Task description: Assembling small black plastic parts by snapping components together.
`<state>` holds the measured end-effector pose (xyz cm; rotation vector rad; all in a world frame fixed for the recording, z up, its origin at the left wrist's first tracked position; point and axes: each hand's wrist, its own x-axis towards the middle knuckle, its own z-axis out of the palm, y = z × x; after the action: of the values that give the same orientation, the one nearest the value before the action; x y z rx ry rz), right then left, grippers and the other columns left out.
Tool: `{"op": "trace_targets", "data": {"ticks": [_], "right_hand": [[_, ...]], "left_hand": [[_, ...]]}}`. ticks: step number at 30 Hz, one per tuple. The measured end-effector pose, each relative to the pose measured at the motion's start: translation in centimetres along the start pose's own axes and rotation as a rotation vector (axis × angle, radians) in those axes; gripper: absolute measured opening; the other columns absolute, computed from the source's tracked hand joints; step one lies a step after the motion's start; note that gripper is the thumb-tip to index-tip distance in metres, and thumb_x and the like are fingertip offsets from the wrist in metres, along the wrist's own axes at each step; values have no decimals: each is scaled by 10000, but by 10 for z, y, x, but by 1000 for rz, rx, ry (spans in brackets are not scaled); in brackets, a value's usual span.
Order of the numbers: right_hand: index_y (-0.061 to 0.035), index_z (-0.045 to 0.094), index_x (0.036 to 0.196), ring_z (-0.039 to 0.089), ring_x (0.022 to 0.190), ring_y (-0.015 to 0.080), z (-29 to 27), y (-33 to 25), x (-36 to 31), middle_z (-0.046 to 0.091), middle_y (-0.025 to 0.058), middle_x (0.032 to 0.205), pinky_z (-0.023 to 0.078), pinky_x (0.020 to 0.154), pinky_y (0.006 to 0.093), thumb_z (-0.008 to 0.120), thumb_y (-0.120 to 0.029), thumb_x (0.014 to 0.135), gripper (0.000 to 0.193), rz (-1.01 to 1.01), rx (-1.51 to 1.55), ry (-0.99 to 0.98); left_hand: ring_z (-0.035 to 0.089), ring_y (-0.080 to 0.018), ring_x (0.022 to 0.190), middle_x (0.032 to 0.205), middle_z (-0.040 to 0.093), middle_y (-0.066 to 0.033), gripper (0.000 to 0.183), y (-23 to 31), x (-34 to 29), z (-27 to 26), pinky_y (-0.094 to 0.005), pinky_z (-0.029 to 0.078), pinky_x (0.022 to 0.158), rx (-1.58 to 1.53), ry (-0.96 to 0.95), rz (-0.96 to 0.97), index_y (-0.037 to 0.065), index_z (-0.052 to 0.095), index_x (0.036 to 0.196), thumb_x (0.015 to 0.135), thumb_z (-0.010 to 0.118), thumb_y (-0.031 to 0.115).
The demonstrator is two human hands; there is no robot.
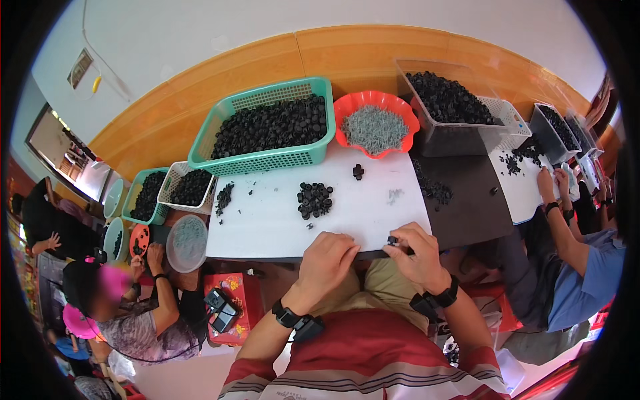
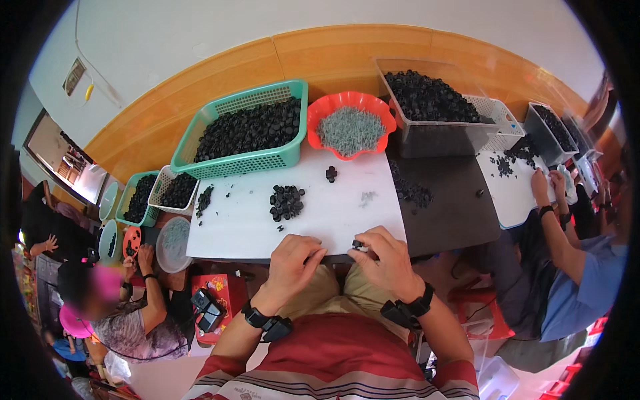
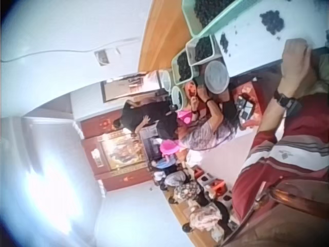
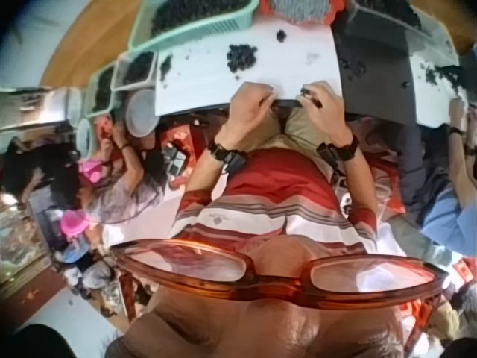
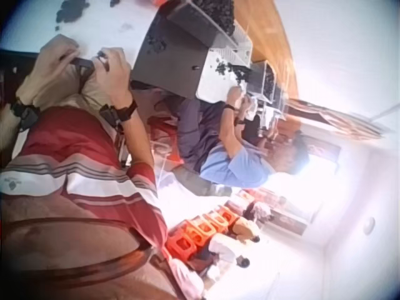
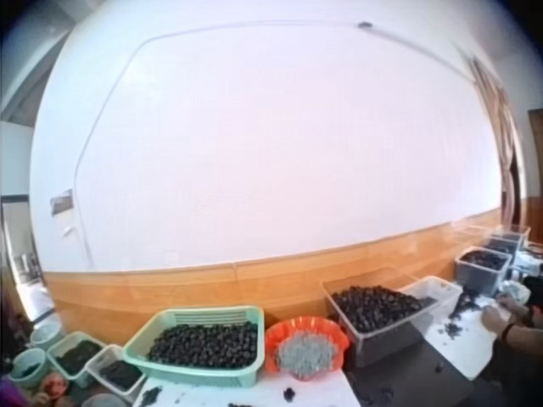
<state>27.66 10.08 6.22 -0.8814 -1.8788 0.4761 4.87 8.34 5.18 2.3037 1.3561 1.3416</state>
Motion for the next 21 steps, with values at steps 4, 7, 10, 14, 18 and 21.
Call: {"op": "trace_targets", "data": {"ticks": [4,7,10,14,18,21], "right_hand": [[-17,641,1030,628,570,201,3,20,4,654,112,881,505,523,305,809,-42,797,289,1,-154,17],[-22,637,1038,628,566,213,5,23,6,656,113,889,502,522,310,805,-45,799,293,-11,-182,18],[-22,641,1028,625,565,200,6,23,6,653,111,867,496,523,310,804,-46,801,280,46,-184,25],[-13,653,997,604,562,164,6,21,9,643,106,820,477,524,293,801,-44,803,246,179,-128,17],[-9,667,988,552,538,138,6,22,9,627,92,788,453,522,282,801,-50,802,233,222,-107,3],[-9,672,990,523,533,133,5,22,8,617,83,770,442,526,283,801,-50,801,233,239,-106,2]], "left_hand": [[649,-278,820,902,693,-70,157,-10,5,6,-371,538,682,108,-43,67,64,661,905,811,785,79],[644,-278,825,902,686,-67,147,-13,7,7,-376,537,686,116,-61,69,65,660,902,817,778,81],[637,-278,838,916,677,-69,139,-13,8,6,-380,534,695,89,-69,47,62,662,904,822,772,79],[620,-281,856,942,662,-74,118,-10,8,4,-377,527,727,83,-91,14,58,666,904,834,758,82],[614,-285,859,949,655,-72,103,-10,8,4,-377,522,742,71,-106,1,57,668,911,847,745,85],[611,-287,864,953,654,-71,97,-9,8,3,-381,522,746,52,-109,-13,55,668,919,859,736,91]]}}
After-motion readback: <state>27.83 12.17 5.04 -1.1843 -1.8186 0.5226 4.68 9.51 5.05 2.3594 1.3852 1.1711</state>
